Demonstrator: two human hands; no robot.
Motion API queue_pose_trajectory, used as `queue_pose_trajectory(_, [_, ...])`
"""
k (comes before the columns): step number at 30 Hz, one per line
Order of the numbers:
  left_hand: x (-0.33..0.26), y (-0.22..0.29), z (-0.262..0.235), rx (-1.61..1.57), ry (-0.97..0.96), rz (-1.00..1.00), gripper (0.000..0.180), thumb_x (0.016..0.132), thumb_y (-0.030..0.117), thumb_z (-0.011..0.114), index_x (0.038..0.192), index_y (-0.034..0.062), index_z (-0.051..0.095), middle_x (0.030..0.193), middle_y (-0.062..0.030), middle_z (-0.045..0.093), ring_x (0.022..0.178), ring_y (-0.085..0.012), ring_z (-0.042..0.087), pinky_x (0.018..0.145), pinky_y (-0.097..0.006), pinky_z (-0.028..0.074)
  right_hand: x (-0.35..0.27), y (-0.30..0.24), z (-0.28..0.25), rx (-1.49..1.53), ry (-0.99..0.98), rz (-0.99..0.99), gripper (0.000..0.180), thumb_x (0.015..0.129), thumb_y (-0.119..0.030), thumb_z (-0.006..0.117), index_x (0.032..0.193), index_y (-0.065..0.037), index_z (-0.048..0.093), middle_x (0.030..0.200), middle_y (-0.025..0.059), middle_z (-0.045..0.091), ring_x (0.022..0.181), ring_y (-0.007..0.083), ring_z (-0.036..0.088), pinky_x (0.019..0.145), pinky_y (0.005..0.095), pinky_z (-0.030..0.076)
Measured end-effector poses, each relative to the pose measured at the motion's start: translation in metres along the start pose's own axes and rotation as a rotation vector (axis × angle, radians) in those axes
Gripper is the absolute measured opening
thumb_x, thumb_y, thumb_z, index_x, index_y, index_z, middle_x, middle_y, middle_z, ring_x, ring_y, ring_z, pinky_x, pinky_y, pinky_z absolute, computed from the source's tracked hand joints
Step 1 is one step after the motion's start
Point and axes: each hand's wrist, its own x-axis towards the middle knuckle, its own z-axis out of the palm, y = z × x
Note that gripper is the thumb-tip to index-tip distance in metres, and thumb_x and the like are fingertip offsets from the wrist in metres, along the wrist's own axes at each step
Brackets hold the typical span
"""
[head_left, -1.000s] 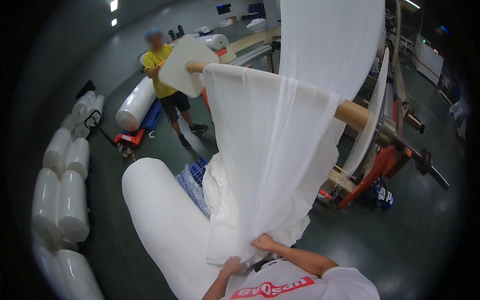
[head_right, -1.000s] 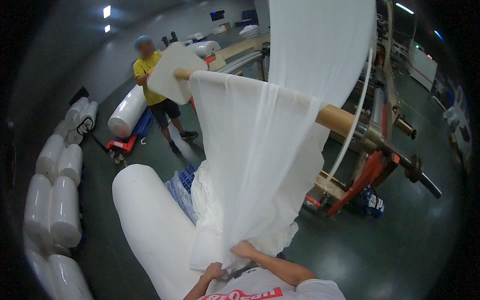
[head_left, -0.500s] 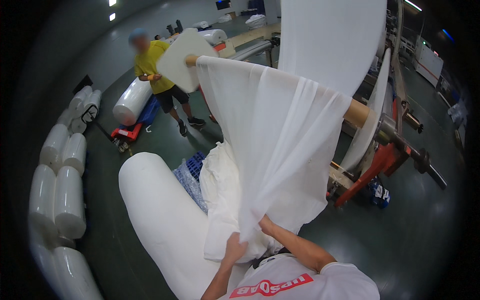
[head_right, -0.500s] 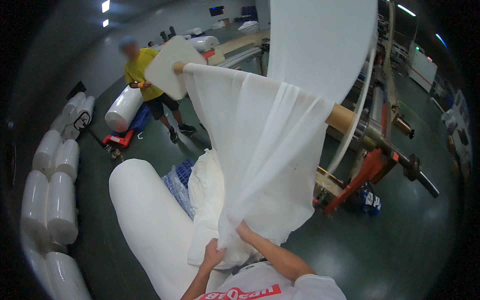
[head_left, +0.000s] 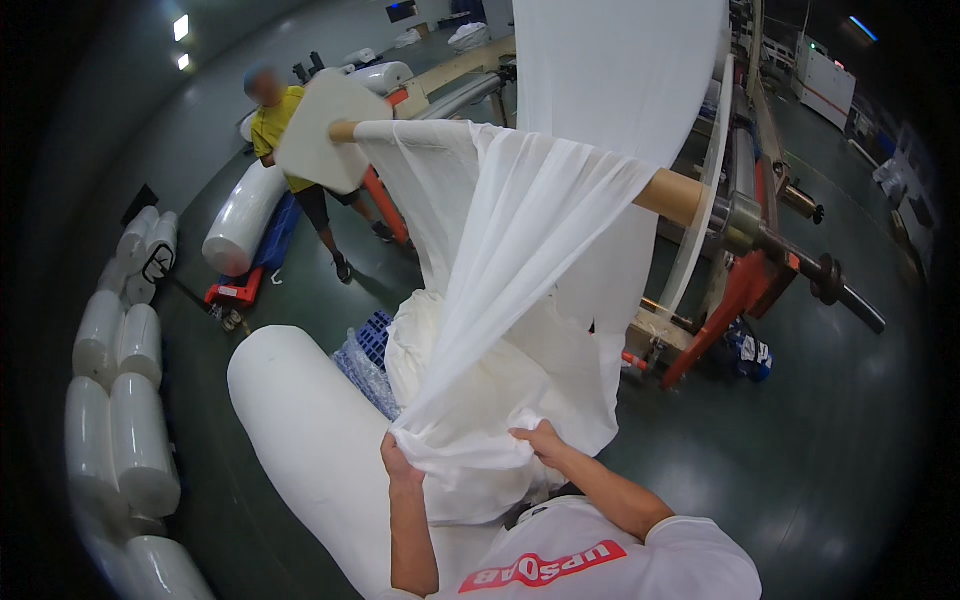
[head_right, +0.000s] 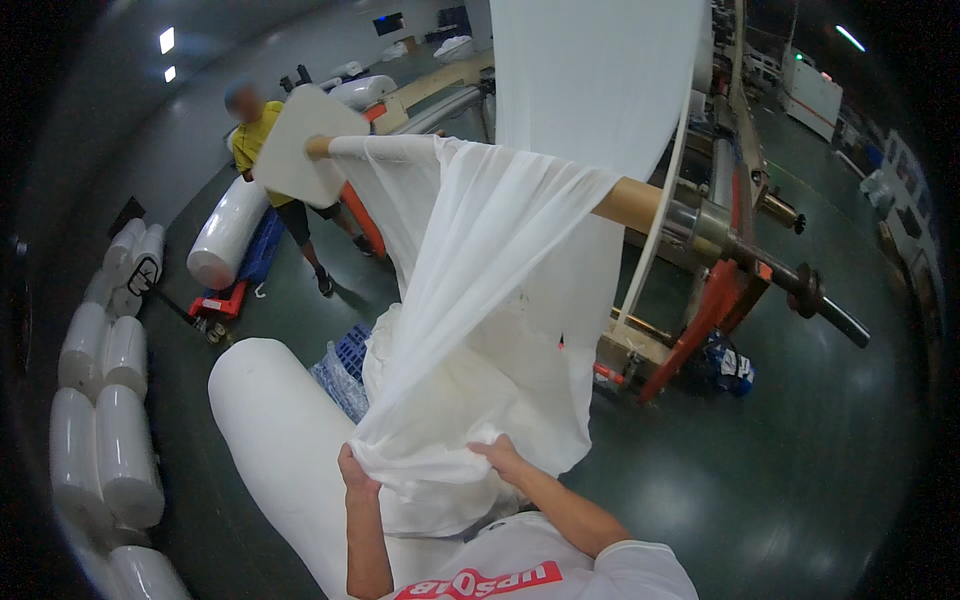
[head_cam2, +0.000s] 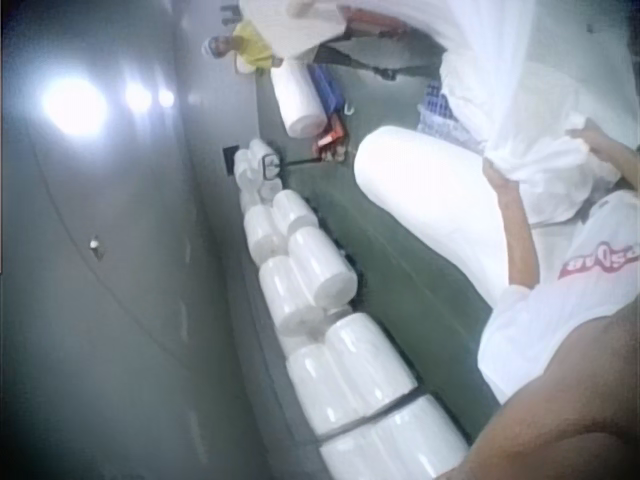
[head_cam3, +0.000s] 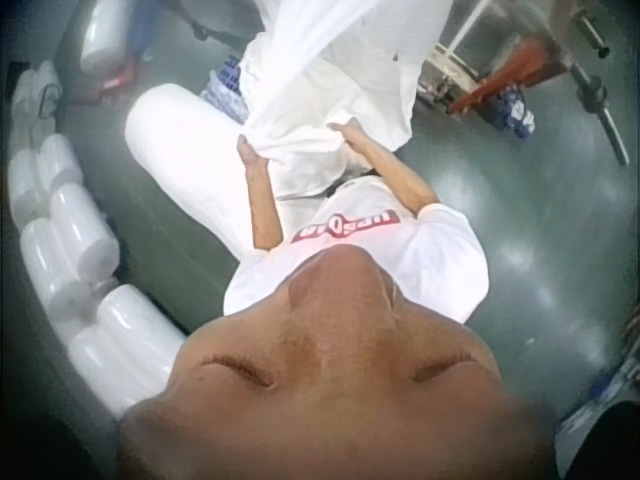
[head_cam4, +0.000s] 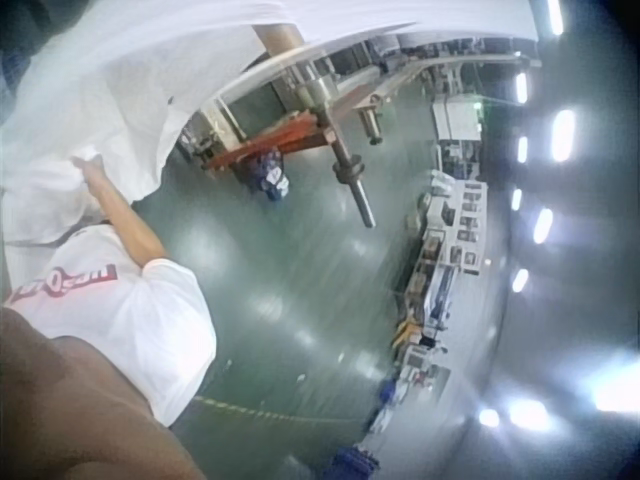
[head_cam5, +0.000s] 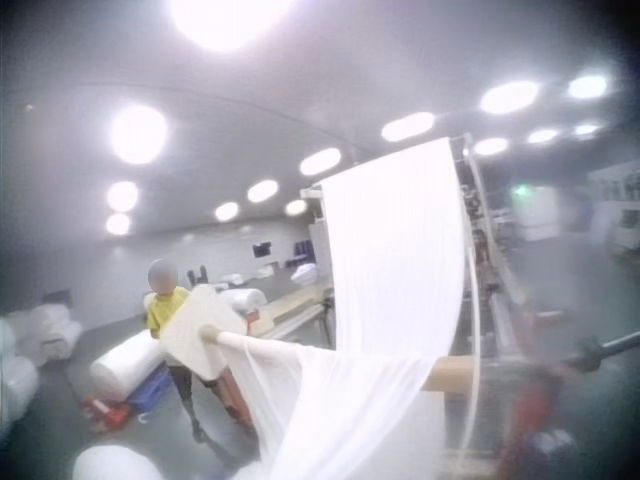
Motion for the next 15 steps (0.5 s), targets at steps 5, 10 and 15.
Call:
queue_pose_trajectory(5, [-0.005, -0.008, -0.047, 0.417, 0.021, 0.276, 0.029, 0.076, 0.015, 0.045, 0.097, -0.0018, 0.056, 0.092, -0.0164, 0.065, 0.080, -0.0314, 0.063, 0.075, -0.046, 0.051, 0.005, -0.002, -0.023, 0.151, 0.086, 0.174, 0.043, 0.079, -0.010, 0.070, 0.111, 0.011, 0.052, 0.101, 0.0148, 0.063, 0.087, 0.0236, 0.064, 0.069, 0.0368, 0.054])
queue_pose_trajectory(10, [-0.042, -0.062, -0.116, 1.924, 0.058, 0.343, 0.032, 0.078, 0.022, 0.052, 0.103, 0.0030, 0.056, 0.086, -0.0244, 0.063, 0.080, -0.0431, 0.061, 0.074, -0.052, 0.048, -0.006, 0.028, -0.041, -0.418, 0.048, 0.250, 0.043, 0.080, -0.015, 0.069, 0.107, 0.013, 0.051, 0.097, 0.0175, 0.062, 0.081, 0.0240, 0.065, 0.061, 0.0359, 0.054])
queue_pose_trajectory(15, [-0.120, -0.117, -0.260, 2.230, -0.066, -0.626, 0.051, 0.081, 0.036, 0.049, 0.122, 0.0054, 0.054, 0.114, -0.0235, 0.060, 0.108, -0.0375, 0.057, 0.092, -0.045, 0.045, 0.009, 0.088, -0.069, -0.612, -0.320, 0.495, 0.039, 0.081, -0.027, 0.068, 0.099, 0.006, 0.058, 0.073, 0.0134, 0.064, 0.060, 0.0194, 0.063, 0.046, 0.0304, 0.047])
